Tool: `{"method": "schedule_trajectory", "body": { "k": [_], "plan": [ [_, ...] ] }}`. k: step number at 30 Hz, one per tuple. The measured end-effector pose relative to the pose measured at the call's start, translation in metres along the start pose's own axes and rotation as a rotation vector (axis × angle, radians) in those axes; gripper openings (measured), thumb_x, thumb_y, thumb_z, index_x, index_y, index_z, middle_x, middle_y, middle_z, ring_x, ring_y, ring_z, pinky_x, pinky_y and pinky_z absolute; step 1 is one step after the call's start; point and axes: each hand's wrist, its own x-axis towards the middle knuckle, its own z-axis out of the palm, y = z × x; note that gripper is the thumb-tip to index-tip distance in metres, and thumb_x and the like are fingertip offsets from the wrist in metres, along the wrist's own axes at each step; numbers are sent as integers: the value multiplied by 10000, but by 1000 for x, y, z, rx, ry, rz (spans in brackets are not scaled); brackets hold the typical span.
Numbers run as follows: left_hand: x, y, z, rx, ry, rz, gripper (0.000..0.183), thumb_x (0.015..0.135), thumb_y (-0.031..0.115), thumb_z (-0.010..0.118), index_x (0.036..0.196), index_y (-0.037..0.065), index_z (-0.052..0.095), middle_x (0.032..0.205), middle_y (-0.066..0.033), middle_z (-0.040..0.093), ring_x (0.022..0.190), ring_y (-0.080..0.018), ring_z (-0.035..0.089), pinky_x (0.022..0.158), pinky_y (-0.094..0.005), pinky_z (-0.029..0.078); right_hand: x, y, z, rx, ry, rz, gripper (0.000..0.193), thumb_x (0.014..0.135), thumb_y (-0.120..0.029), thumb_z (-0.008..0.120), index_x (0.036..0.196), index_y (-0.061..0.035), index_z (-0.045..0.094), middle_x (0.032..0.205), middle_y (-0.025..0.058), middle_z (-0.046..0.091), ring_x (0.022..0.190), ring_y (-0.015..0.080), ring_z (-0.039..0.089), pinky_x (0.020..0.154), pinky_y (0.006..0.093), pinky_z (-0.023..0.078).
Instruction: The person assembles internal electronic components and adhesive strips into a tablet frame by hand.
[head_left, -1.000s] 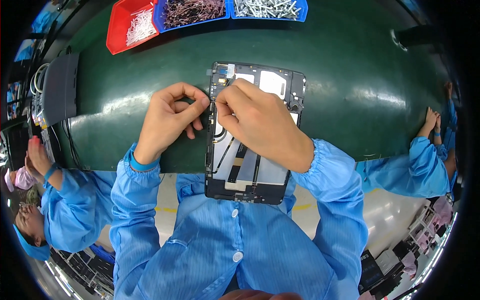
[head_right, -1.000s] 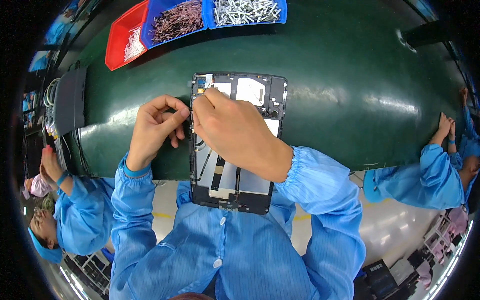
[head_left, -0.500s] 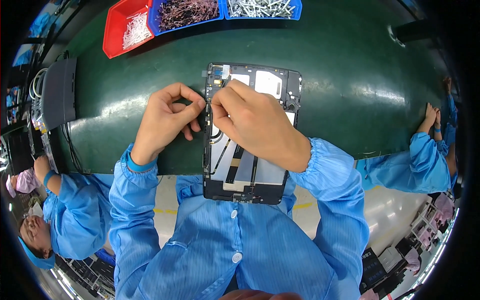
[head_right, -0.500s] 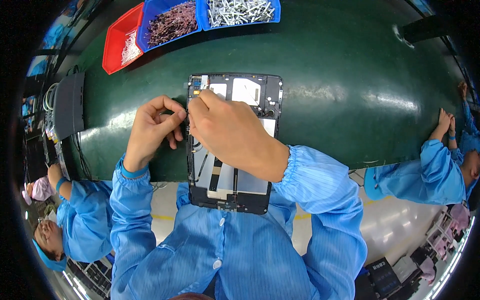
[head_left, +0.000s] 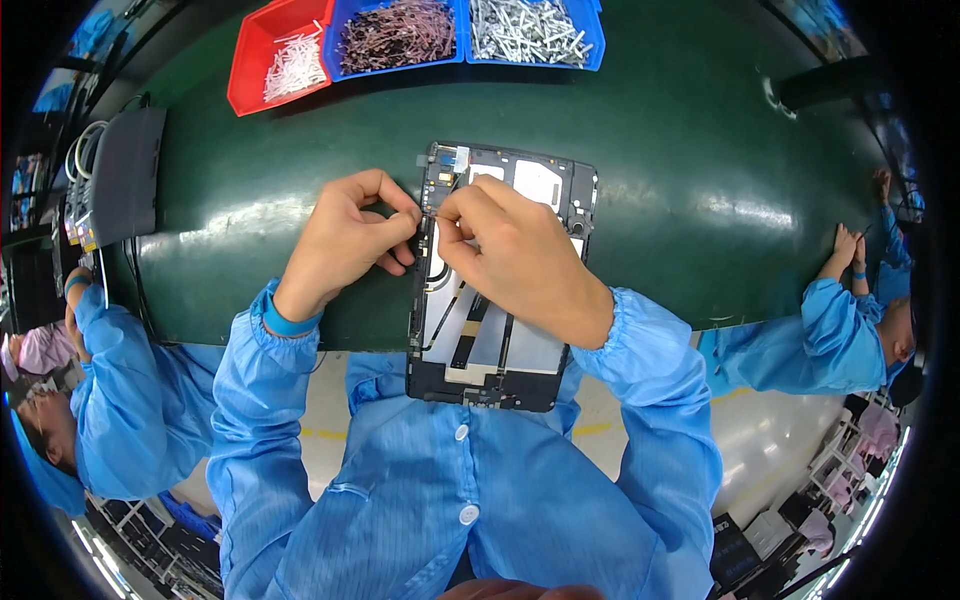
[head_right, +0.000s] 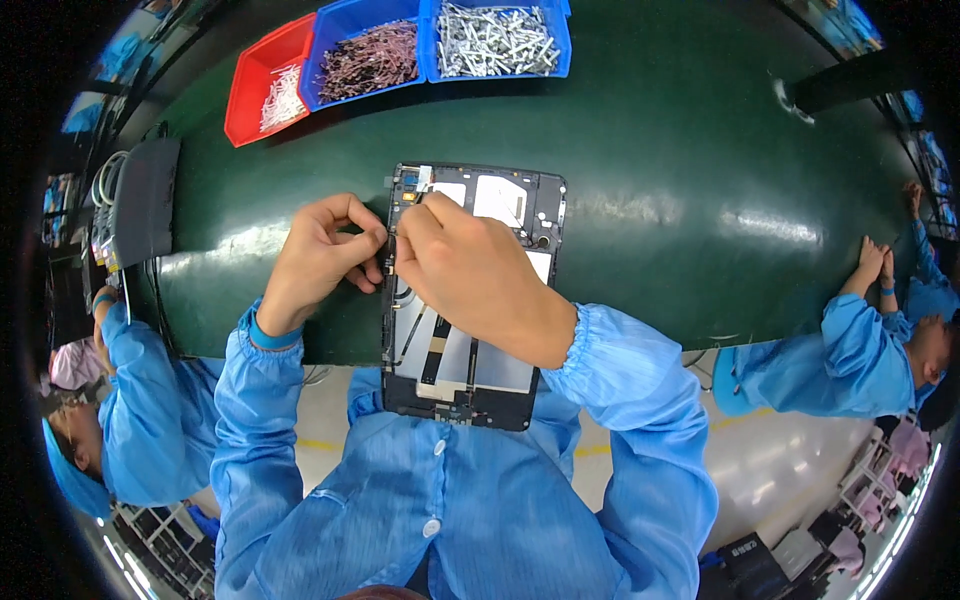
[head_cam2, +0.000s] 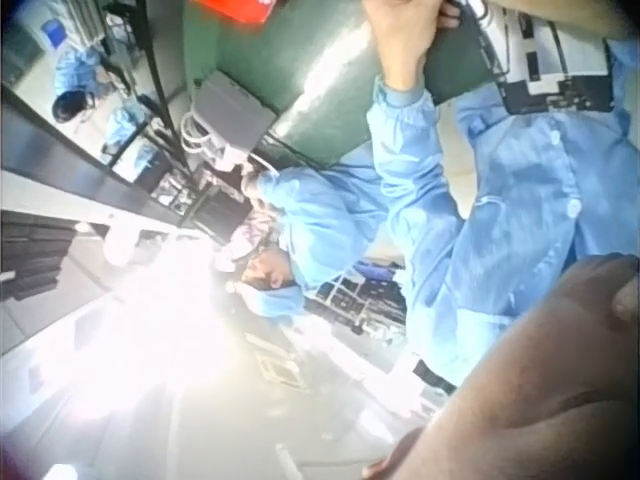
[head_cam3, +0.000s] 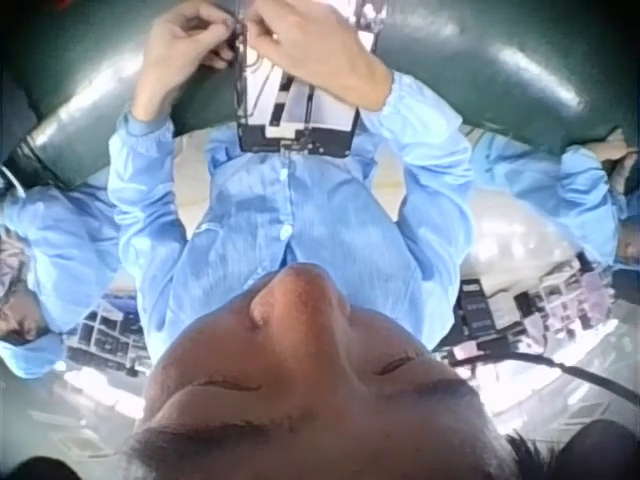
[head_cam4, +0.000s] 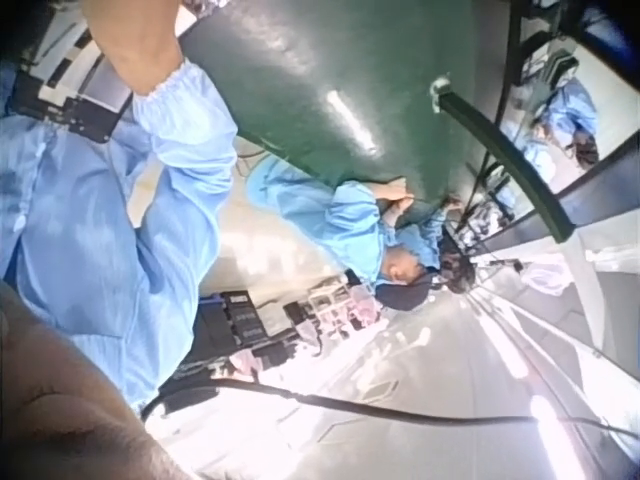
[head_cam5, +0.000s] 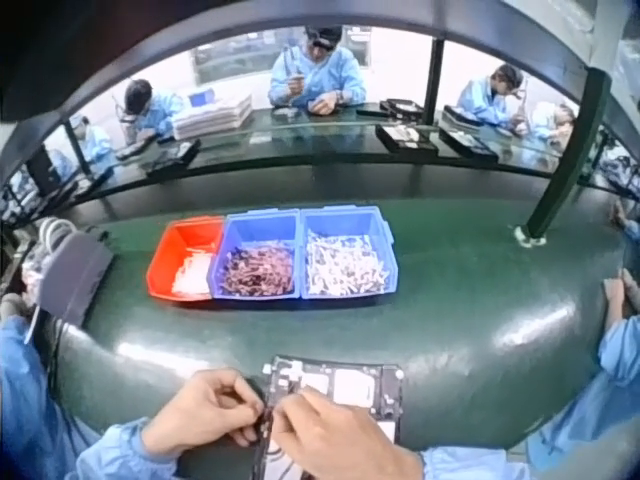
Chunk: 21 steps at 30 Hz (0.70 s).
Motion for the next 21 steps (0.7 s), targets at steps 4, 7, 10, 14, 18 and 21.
{"method": "schedule_trajectory", "body": {
  "k": [4, 7, 10, 14, 18, 21],
  "plan": [
    [-1, -2, -1, -33, -4, 19, 121, 863, 43, 662, 912, -45, 595, 855, -92, 633, 638, -128, 667, 519, -236, 553, -1, 1, 2, 36, 52, 40, 81, 796, -2, 680, 858, 3, 627, 801, 107, 616, 660, 213, 679, 570, 313, 554],
    [-1, -4, -3, 0, -11, 41, 125, 894, 78, 669, 903, -14, 584, 841, -68, 632, 606, -113, 653, 510, -231, 549, 1, 0, 2, 23, 70, 54, 73, 775, -44, 644, 789, 6, 592, 745, 147, 585, 629, 322, 624, 554, 402, 518],
    [-3, -3, -4, -11, -32, 66, 147, 899, 99, 681, 910, -9, 582, 834, -58, 630, 593, -108, 649, 502, -224, 543, 4, -2, 1, 27, 64, 50, 81, 772, -43, 644, 784, 14, 589, 749, 155, 588, 629, 327, 622, 566, 404, 519],
    [3, 0, -1, 42, -26, 79, 146, 870, 83, 685, 904, -6, 575, 802, -48, 621, 560, -99, 636, 467, -221, 527, 6, -5, -4, -3, 32, 36, 88, 772, -44, 650, 792, 23, 596, 764, 164, 606, 638, 330, 629, 585, 404, 523],
    [7, 1, 3, 122, -36, 89, 164, 813, 71, 693, 873, -6, 561, 752, -48, 608, 527, -98, 625, 427, -226, 511, 10, -12, -9, -9, 6, 94, 99, 780, -49, 676, 796, 28, 617, 764, 166, 631, 651, 301, 650, 592, 387, 524],
    [9, 3, 4, 168, -41, 113, 172, 795, 70, 695, 852, -6, 552, 720, -45, 600, 521, -106, 630, 419, -230, 510, 15, -9, -15, 22, 109, 196, 94, 790, -53, 708, 809, 29, 666, 720, 140, 636, 593, 226, 630, 546, 332, 500]
  ]
}}
